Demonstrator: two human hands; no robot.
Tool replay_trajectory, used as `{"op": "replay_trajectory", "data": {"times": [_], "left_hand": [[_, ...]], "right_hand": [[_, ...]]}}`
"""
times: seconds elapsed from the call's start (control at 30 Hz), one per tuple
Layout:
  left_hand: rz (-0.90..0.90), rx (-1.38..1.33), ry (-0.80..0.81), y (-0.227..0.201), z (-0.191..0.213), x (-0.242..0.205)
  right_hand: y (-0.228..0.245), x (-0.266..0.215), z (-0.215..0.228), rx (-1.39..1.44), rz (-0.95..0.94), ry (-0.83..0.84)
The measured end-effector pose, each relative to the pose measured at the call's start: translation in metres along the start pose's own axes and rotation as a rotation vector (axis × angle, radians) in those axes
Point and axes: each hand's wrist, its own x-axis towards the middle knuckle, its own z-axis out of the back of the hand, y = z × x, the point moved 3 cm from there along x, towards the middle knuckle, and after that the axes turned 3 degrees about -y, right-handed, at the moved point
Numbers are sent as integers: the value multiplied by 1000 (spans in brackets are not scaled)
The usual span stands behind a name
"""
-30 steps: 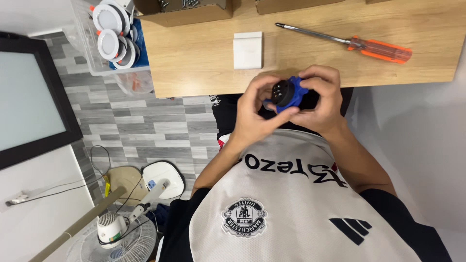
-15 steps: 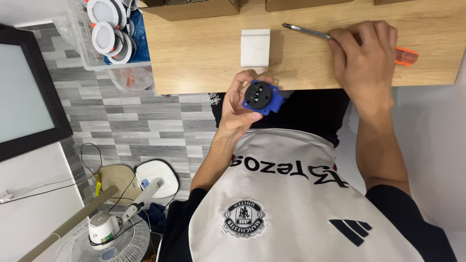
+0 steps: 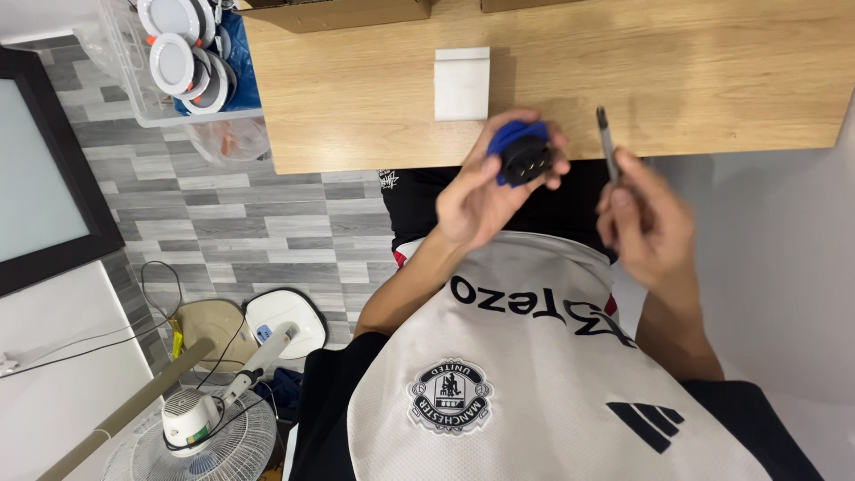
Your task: The person assembles small electrical components by hand, using a screwdriver to tighten screws on a white plastic box and a blue plastic socket. The person repeatedly picks up parts from a cardboard box, aligns them, and secures them with the screwdriver.
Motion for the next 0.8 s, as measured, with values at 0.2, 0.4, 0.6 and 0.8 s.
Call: {"op": "replay_trajectory", "data": {"times": [0.2, 0.4, 0.6, 0.8], "left_hand": [[-113, 50, -138, 16, 1, 29], [-204, 178, -218, 20, 0, 36], [-286, 340, -240, 26, 3, 35], [-357, 529, -302, 30, 3, 36]], "right_hand": [[-15, -21, -25, 206, -115, 1], [-15, -19, -36, 206, -129, 14], [-17, -18, -38, 154, -99, 10], [-15, -20, -43, -143, 69, -78]]}}
